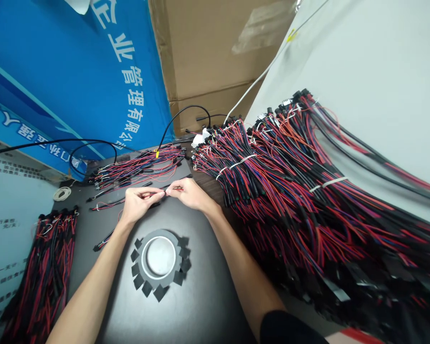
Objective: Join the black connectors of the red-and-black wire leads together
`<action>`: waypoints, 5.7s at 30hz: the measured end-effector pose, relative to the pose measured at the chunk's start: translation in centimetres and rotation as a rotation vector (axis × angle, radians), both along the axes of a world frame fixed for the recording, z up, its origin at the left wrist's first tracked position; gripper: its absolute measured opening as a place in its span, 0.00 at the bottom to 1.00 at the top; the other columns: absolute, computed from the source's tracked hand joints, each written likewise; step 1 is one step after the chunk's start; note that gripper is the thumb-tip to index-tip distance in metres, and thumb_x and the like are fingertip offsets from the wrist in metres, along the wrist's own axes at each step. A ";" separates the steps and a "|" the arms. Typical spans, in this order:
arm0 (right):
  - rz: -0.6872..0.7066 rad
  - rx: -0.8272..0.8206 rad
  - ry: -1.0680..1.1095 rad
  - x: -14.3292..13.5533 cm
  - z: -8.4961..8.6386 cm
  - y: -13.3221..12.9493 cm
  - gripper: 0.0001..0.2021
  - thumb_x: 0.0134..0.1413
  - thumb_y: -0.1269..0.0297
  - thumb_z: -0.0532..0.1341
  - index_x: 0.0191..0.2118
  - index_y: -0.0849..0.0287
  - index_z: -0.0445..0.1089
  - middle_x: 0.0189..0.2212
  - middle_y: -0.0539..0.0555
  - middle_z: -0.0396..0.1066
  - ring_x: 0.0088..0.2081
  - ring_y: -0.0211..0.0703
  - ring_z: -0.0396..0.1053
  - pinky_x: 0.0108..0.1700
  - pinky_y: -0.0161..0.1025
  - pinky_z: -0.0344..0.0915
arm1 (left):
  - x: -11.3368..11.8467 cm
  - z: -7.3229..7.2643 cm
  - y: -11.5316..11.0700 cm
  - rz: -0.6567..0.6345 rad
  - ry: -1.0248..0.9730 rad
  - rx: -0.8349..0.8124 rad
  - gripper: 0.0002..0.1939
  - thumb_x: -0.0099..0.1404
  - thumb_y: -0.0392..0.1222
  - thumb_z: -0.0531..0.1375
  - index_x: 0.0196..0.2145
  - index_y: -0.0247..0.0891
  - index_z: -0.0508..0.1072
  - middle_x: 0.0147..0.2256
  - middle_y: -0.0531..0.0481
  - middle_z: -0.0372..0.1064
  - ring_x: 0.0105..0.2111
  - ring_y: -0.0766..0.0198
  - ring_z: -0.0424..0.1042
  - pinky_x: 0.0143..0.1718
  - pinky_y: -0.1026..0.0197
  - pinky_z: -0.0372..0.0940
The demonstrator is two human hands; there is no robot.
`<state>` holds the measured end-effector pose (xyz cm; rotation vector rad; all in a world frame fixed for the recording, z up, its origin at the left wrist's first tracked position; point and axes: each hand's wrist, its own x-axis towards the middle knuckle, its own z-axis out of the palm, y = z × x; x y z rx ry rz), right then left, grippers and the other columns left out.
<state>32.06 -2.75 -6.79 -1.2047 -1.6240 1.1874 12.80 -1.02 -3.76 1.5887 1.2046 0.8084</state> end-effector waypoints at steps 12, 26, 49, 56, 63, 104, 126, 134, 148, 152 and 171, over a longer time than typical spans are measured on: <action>0.013 0.083 -0.094 0.2 1.1 -0.4 0.13 0.57 0.62 0.61 0.37 0.64 0.80 0.28 0.52 0.72 0.28 0.33 0.61 0.32 0.34 0.53 | 0.2 -0.4 0.5 0.043 -0.028 -0.009 0.21 0.49 0.54 0.68 0.29 0.30 0.82 0.13 0.57 0.54 0.16 0.74 0.45 0.19 0.64 0.42; -0.042 -0.019 0.078 0.0 0.2 -0.1 0.10 0.54 0.64 0.60 0.30 0.62 0.77 0.33 0.55 0.78 0.39 0.43 0.74 0.45 0.37 0.65 | -0.6 0.0 0.7 -0.127 -0.014 -0.081 0.26 0.47 0.54 0.71 0.36 0.31 0.79 0.13 0.61 0.50 0.17 0.75 0.43 0.20 0.66 0.39; -0.055 0.030 0.067 -0.5 -0.1 -0.6 0.11 0.52 0.62 0.64 0.37 0.63 0.77 0.37 0.56 0.78 0.37 0.40 0.74 0.42 0.36 0.69 | -0.4 -0.6 1.1 -0.079 -0.010 -0.135 0.20 0.48 0.55 0.68 0.25 0.31 0.77 0.16 0.55 0.57 0.19 0.72 0.49 0.22 0.65 0.43; -0.114 0.024 0.067 -1.3 0.1 -0.8 0.12 0.48 0.57 0.68 0.35 0.62 0.79 0.33 0.56 0.77 0.35 0.39 0.73 0.40 0.36 0.69 | -0.5 -0.8 1.1 -0.130 -0.014 -0.143 0.19 0.51 0.54 0.67 0.24 0.32 0.76 0.16 0.57 0.55 0.19 0.72 0.49 0.22 0.65 0.44; -0.126 0.129 -0.043 -1.0 -0.3 -0.5 0.11 0.51 0.57 0.67 0.33 0.61 0.80 0.25 0.53 0.72 0.28 0.36 0.65 0.32 0.34 0.59 | -0.6 -0.9 1.0 -0.145 -0.023 -0.122 0.16 0.51 0.50 0.66 0.26 0.32 0.76 0.18 0.55 0.61 0.20 0.71 0.54 0.23 0.65 0.49; -0.204 0.347 -0.361 -1.8 0.5 -1.5 0.07 0.59 0.65 0.58 0.31 0.59 0.69 0.28 0.50 0.69 0.34 0.40 0.63 0.40 0.39 0.55 | -0.1 -0.8 0.5 -0.162 -0.003 -0.071 0.12 0.56 0.47 0.61 0.28 0.33 0.74 0.22 0.52 0.65 0.22 0.69 0.59 0.23 0.66 0.53; -0.179 0.492 -0.524 -2.0 0.4 -1.6 0.07 0.56 0.67 0.57 0.29 0.58 0.69 0.25 0.51 0.69 0.34 0.41 0.63 0.43 0.42 0.52 | 0.0 -0.7 0.3 -0.303 0.354 0.313 0.14 0.63 0.40 0.53 0.24 0.37 0.73 0.24 0.51 0.68 0.26 0.65 0.62 0.31 0.62 0.54; -0.163 0.490 -0.506 -2.0 0.6 -1.6 0.07 0.56 0.68 0.57 0.27 0.59 0.69 0.24 0.50 0.68 0.32 0.40 0.61 0.41 0.41 0.52 | 0.1 -0.7 0.2 -0.277 0.332 0.315 0.11 0.60 0.38 0.54 0.24 0.37 0.73 0.22 0.52 0.67 0.23 0.66 0.60 0.29 0.62 0.52; -0.175 0.489 -0.512 -1.8 0.5 -1.6 0.06 0.52 0.70 0.59 0.27 0.59 0.70 0.24 0.50 0.69 0.33 0.40 0.61 0.42 0.40 0.52 | -0.1 -0.8 0.3 -0.291 0.361 0.294 0.13 0.59 0.39 0.53 0.24 0.35 0.75 0.22 0.52 0.68 0.23 0.67 0.58 0.28 0.63 0.52; -0.177 0.501 -0.503 -1.9 0.6 -1.7 0.08 0.55 0.67 0.60 0.25 0.60 0.69 0.24 0.50 0.69 0.32 0.39 0.60 0.42 0.40 0.52 | -0.2 -0.9 0.3 -0.281 0.358 0.276 0.13 0.58 0.39 0.53 0.27 0.34 0.77 0.23 0.51 0.70 0.23 0.67 0.59 0.28 0.63 0.54; 0.086 0.312 -0.545 -0.5 1.6 -0.2 0.13 0.62 0.72 0.54 0.30 0.60 0.74 0.30 0.53 0.75 0.35 0.39 0.66 0.40 0.35 0.53 | -1.0 -0.2 0.4 -0.340 0.306 0.135 0.16 0.65 0.46 0.54 0.29 0.35 0.77 0.19 0.54 0.66 0.21 0.68 0.62 0.27 0.65 0.56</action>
